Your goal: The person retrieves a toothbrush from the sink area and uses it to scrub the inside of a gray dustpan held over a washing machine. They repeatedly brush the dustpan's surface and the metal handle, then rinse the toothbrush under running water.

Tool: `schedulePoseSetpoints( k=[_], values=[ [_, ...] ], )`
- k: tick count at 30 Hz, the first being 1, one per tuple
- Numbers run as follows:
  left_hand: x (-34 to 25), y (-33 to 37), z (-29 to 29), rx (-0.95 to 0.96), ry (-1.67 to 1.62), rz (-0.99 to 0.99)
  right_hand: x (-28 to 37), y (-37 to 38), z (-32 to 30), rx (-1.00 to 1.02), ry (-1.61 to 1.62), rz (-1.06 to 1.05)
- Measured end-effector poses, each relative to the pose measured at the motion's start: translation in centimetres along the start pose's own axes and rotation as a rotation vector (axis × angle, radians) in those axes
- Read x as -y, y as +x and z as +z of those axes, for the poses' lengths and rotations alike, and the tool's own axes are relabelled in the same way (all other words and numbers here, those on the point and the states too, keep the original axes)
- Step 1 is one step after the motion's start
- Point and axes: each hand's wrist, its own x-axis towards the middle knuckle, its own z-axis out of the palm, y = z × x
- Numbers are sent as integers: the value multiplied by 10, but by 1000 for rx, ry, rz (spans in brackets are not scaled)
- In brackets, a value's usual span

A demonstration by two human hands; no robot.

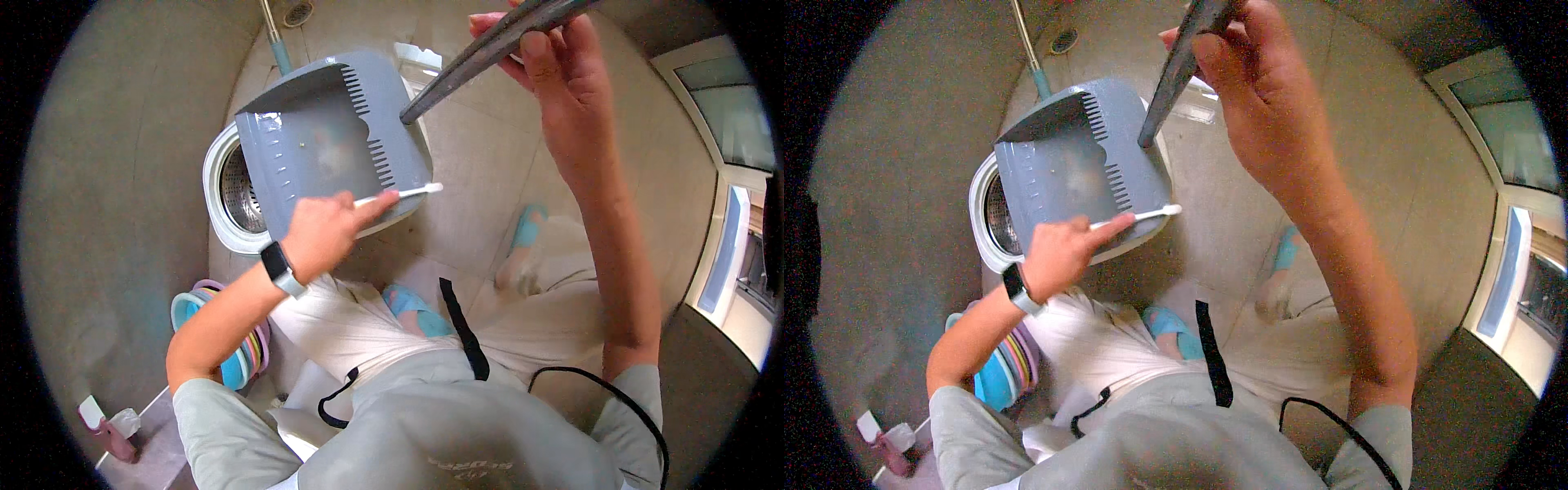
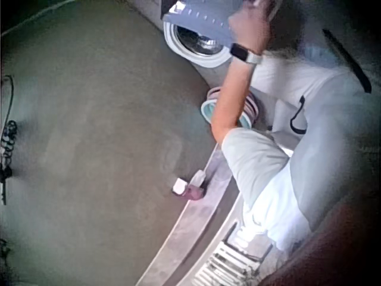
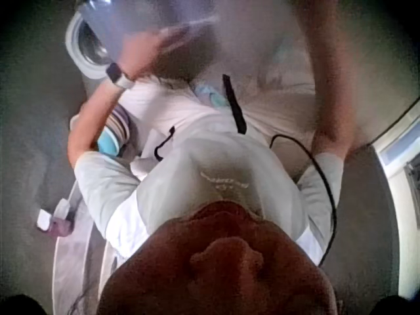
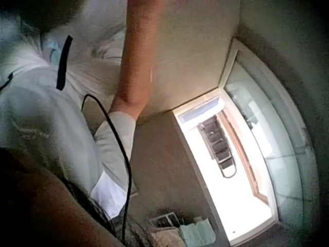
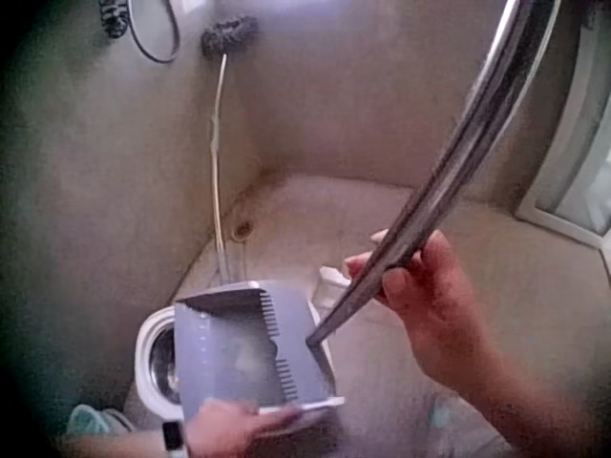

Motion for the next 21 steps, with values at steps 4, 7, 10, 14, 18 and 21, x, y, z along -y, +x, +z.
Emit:
schedulePoseSetpoints(
  k=[4,7,10,14,18,21],
  values=[
    [41,0,-6,-122,92,-132,3,-3,5,-45,2,91],
    [30,-7,-11,-113,95,-68,2,-4,2,-11,-86,41],
    [51,2,-12,-124,131,-107,2,-5,1,6,-69,35],
    [69,35,-9,-203,128,-197,10,4,19,-55,-79,-48],
    [57,53,-6,-176,148,-112,8,0,10,17,-180,-30],
    [91,65,-22,-250,168,-210,10,0,10,24,-172,-12]
  ],
)
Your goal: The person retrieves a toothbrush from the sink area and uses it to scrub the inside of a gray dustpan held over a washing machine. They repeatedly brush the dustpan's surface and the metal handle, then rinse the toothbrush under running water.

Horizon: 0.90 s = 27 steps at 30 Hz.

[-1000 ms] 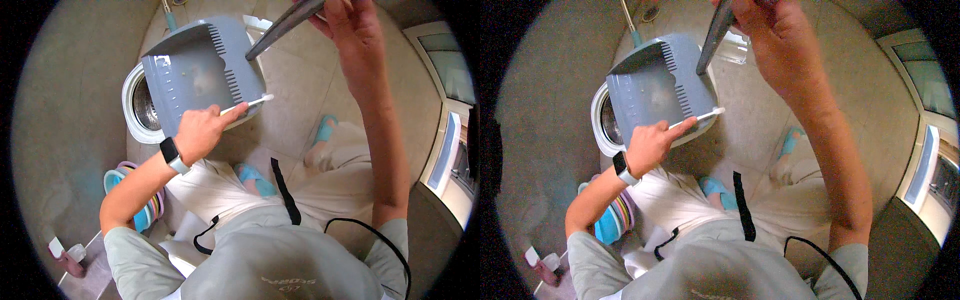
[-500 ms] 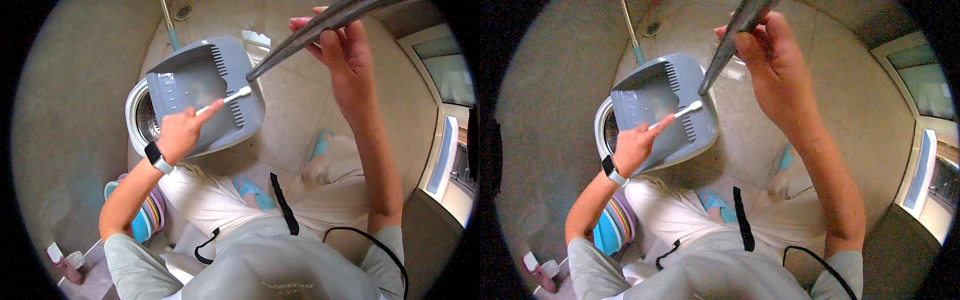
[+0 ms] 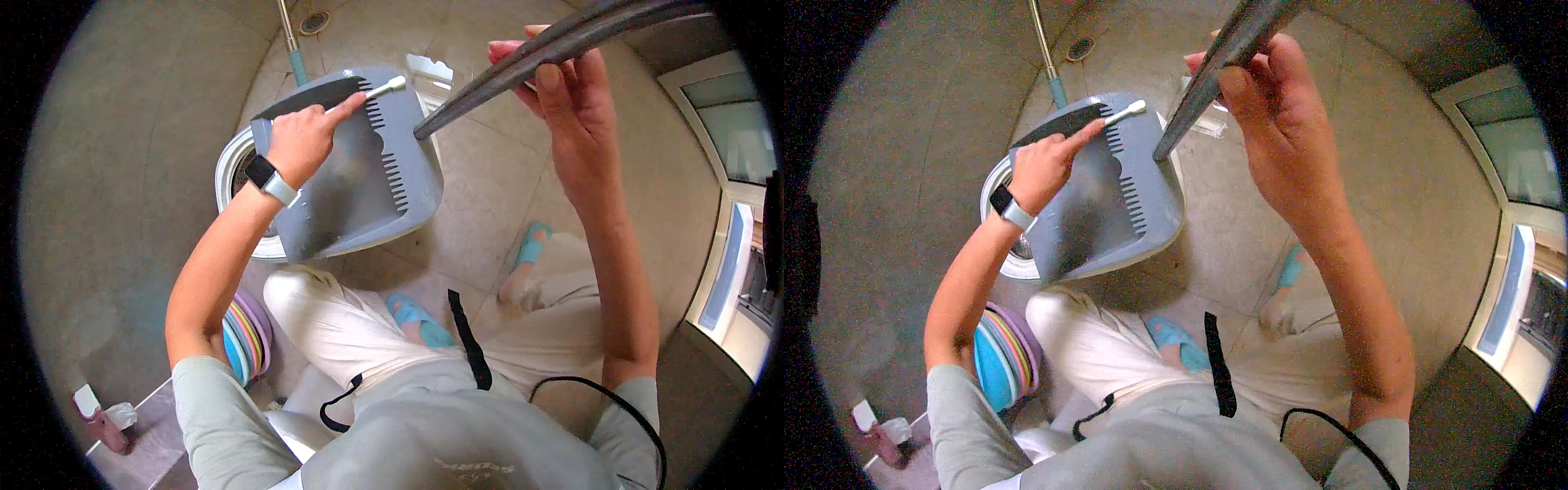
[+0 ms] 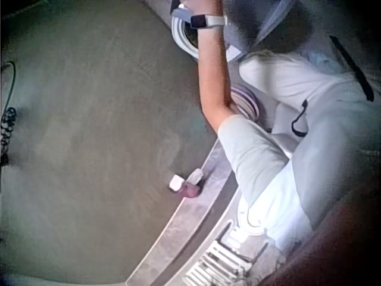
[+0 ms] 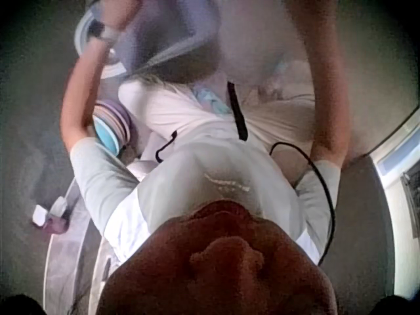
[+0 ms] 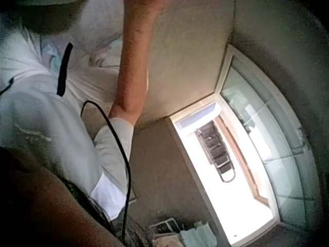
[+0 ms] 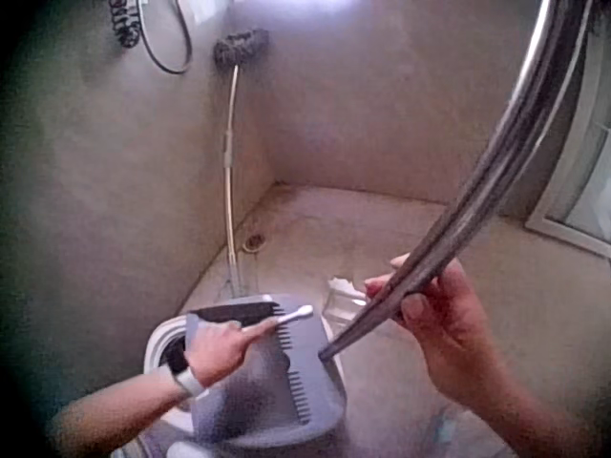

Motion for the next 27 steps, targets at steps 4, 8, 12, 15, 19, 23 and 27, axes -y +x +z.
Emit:
schedulePoseSetpoints(
  k=[4,8,12,15,19,23,27],
  values=[
    [-40,-12,10,54,-33,133,-1,-1,4,-68,92,13],
    [-5,10,17,-9,13,-57,4,3,7,-57,98,10],
    [-44,-10,8,81,-11,114,3,0,2,-48,96,15],
    [-8,4,15,-30,63,-34,-2,1,1,-19,51,14],
    [-30,-14,4,26,22,34,-2,0,-2,6,-4,2],
    [-10,-10,2,40,33,-33,3,2,2,-40,76,-2],
    [-30,-7,9,13,-51,3,-3,3,-1,6,7,3]
  ],
)
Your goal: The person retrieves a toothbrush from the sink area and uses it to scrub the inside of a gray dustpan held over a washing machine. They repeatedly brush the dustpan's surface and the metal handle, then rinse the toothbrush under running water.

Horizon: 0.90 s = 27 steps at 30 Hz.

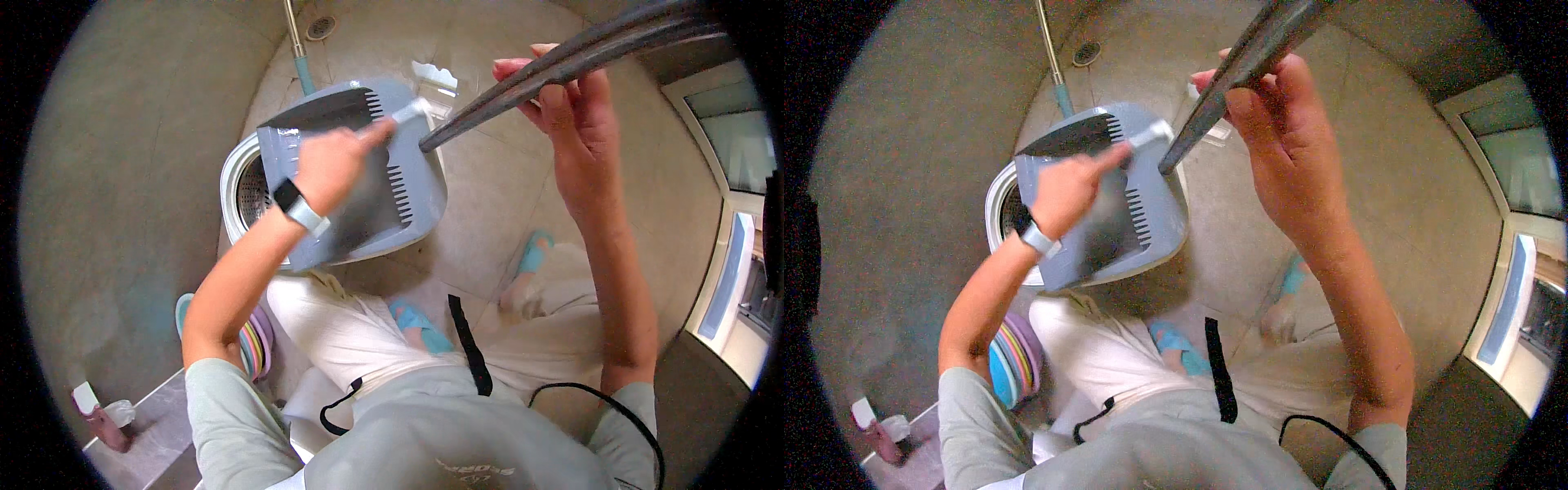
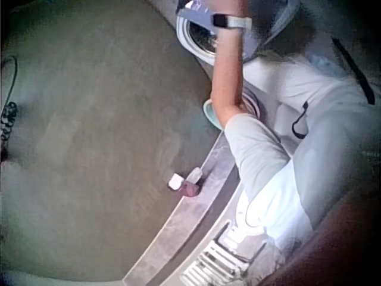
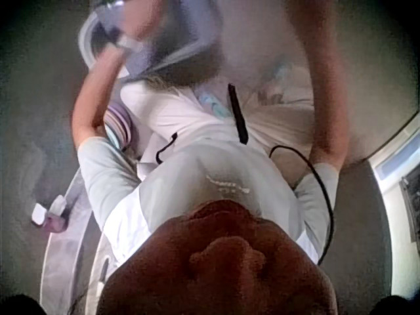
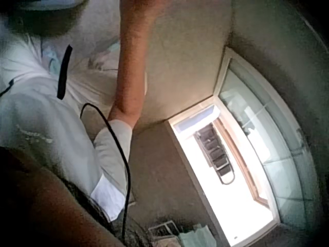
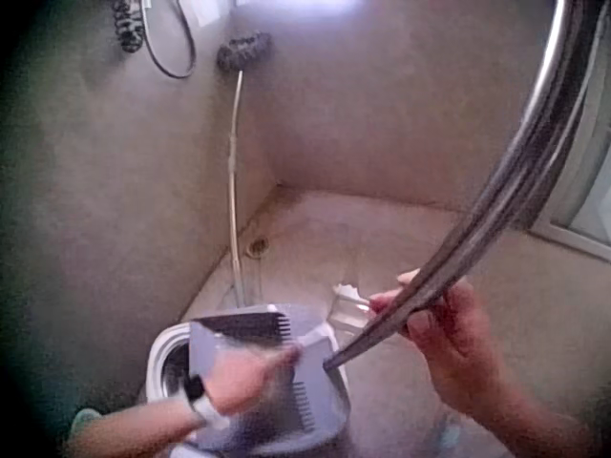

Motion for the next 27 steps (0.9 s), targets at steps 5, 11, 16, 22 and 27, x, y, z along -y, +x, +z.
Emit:
schedulePoseSetpoints(
  k=[5,11,16,22,27],
  values=[
    [33,12,-4,-28,89,-150,5,0,3,-11,0,5],
    [-3,-13,-5,19,80,4,1,-3,2,-13,-14,10],
    [27,-15,-1,-23,36,-195,2,1,6,-46,65,-20],
    [30,-2,-4,18,-28,-270,1,2,0,-9,-9,-24],
    [-11,-31,-9,28,-39,-16,3,-1,2,-29,-32,17]
  ],
)
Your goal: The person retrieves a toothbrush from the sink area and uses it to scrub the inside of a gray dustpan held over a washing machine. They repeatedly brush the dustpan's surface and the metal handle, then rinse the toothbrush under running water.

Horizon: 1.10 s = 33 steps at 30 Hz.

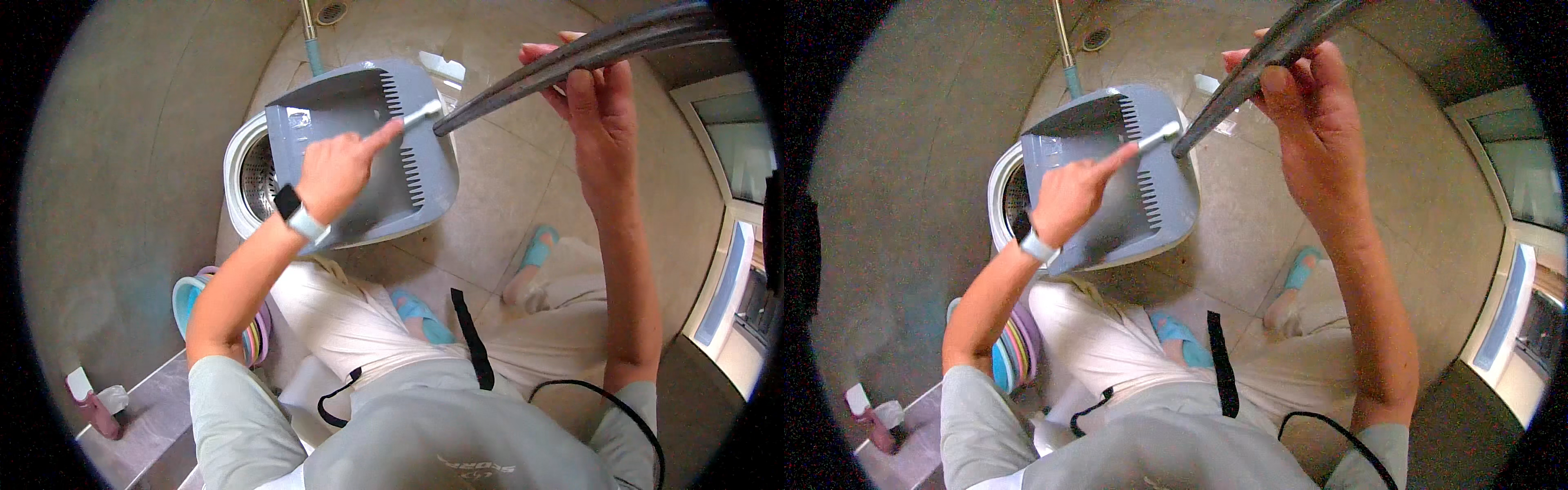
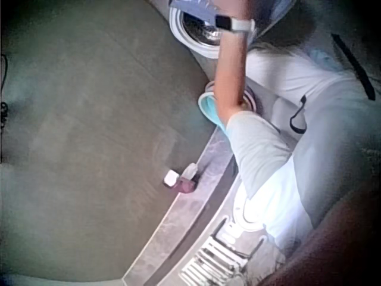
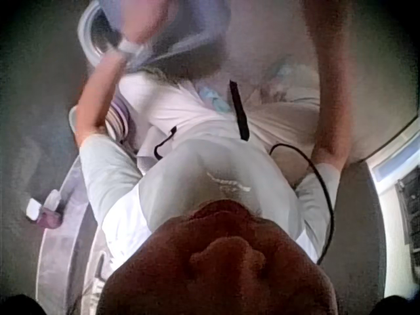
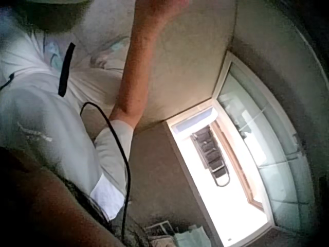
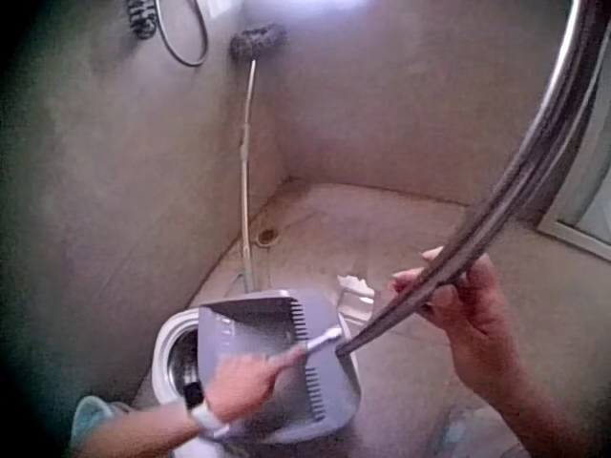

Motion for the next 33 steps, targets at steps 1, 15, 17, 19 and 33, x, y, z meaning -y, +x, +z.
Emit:
schedulePoseSetpoints(
  k=[1,15,17,19,33],
  values=[
    [1,-5,-3,-3,-28,-39,1,-1,-1,-16,-16,7],
    [23,-87,25,138,-199,-222,1,2,2,-32,-44,-17],
    [22,-80,19,46,-225,-280,2,1,0,-31,-40,-19],
    [16,-68,5,-43,-281,-288,1,-1,-2,-6,-60,-4],
    [-1,-34,-22,105,-2,63,4,-3,-2,-2,-45,-4]
  ],
)
